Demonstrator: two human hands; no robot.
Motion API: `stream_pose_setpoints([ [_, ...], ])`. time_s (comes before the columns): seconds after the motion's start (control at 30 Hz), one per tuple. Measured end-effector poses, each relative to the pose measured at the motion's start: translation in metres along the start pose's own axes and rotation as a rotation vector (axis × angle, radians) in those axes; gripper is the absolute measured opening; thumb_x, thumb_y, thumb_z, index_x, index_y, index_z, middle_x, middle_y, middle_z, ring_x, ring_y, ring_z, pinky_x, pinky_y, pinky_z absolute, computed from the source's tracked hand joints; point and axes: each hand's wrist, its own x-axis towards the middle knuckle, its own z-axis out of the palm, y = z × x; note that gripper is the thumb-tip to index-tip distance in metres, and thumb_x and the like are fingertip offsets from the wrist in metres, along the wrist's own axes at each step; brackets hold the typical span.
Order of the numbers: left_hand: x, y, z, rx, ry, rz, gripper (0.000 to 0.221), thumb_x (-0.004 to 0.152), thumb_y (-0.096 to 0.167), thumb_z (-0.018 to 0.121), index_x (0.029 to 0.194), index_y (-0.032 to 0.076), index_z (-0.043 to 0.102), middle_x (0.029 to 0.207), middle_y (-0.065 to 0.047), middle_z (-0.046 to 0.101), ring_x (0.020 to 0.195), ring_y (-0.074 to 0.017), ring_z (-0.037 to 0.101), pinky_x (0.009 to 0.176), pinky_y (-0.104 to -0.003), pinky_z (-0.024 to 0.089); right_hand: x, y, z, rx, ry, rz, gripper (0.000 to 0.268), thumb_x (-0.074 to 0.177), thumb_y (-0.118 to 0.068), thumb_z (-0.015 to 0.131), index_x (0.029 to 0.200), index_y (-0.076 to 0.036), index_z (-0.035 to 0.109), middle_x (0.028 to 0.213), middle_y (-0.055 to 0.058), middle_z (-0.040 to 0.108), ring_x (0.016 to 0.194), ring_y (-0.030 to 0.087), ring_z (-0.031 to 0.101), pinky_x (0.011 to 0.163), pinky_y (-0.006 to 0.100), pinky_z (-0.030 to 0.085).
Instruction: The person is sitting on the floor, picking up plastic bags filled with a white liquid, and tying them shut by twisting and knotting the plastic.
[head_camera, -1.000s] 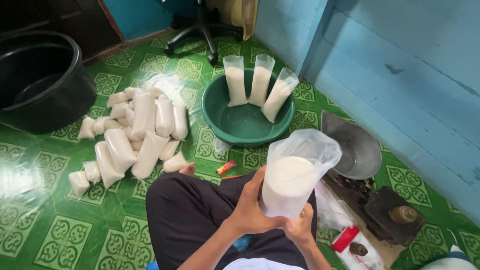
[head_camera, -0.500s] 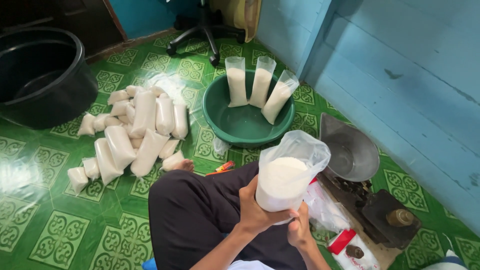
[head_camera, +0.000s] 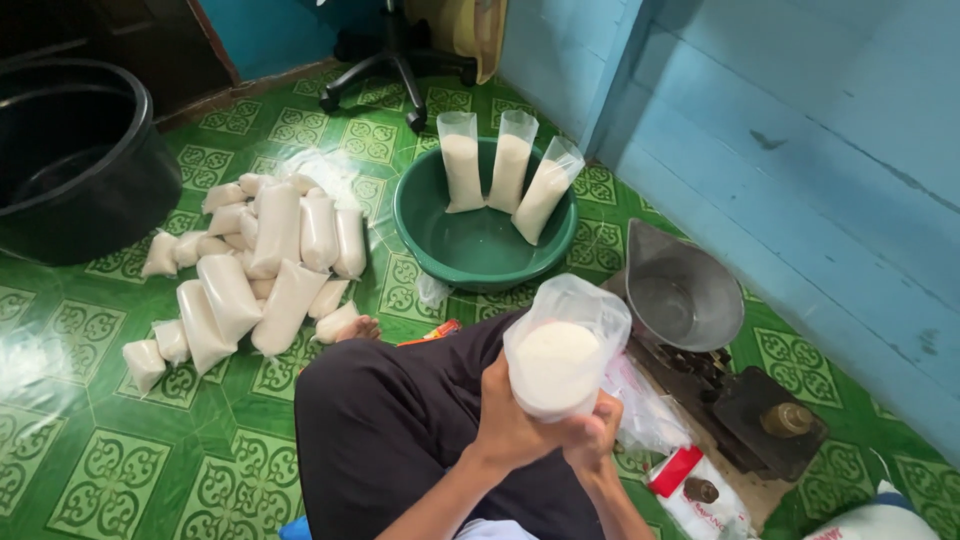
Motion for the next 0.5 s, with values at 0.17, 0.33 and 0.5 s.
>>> stream_pose_setpoints([
  [0.17,0.000,-0.031,0.003,0.018,0.144,-0.021,0.062,0.059,0.026,0.089,0.104,-0.006,0.062,0.090,-0.013,0.073,0.075,-0.0177,0.070,0.068,-0.027,0.058,0.006,-0.016,0.002,-0.020,-0.048,0.034,0.091,0.092,-0.073,0.026,0.091,0.010,0.062,0.091,0.014,0.070,0.080,0.019,0.057,0.073,0.034,0.048],
  [0.33,0.011,-0.043,0.007,0.058,0.147,0.062,0.060,0.061,0.025,0.087,0.105,-0.006,0.062,0.091,-0.012,0.073,0.075,-0.0159,0.070,0.067,-0.027,0.058,0.038,-0.073,-0.015,-0.137,0.030,-0.115,0.068,0.098,-0.062,0.029,0.107,0.001,0.055,0.130,0.016,0.057,0.117,0.028,0.055,0.102,0.041,0.042],
  [0.5,0.025,-0.054,0.013,0.089,0.052,0.124,0.061,0.060,0.019,0.088,0.111,-0.002,0.061,0.093,-0.011,0.072,0.077,-0.0177,0.070,0.072,-0.028,0.057,0.053,-0.116,-0.133,0.106,0.295,-0.416,0.010,0.087,-0.003,0.041,0.082,-0.004,0.050,0.123,0.022,0.058,0.116,0.034,0.062,0.101,0.042,0.058],
])
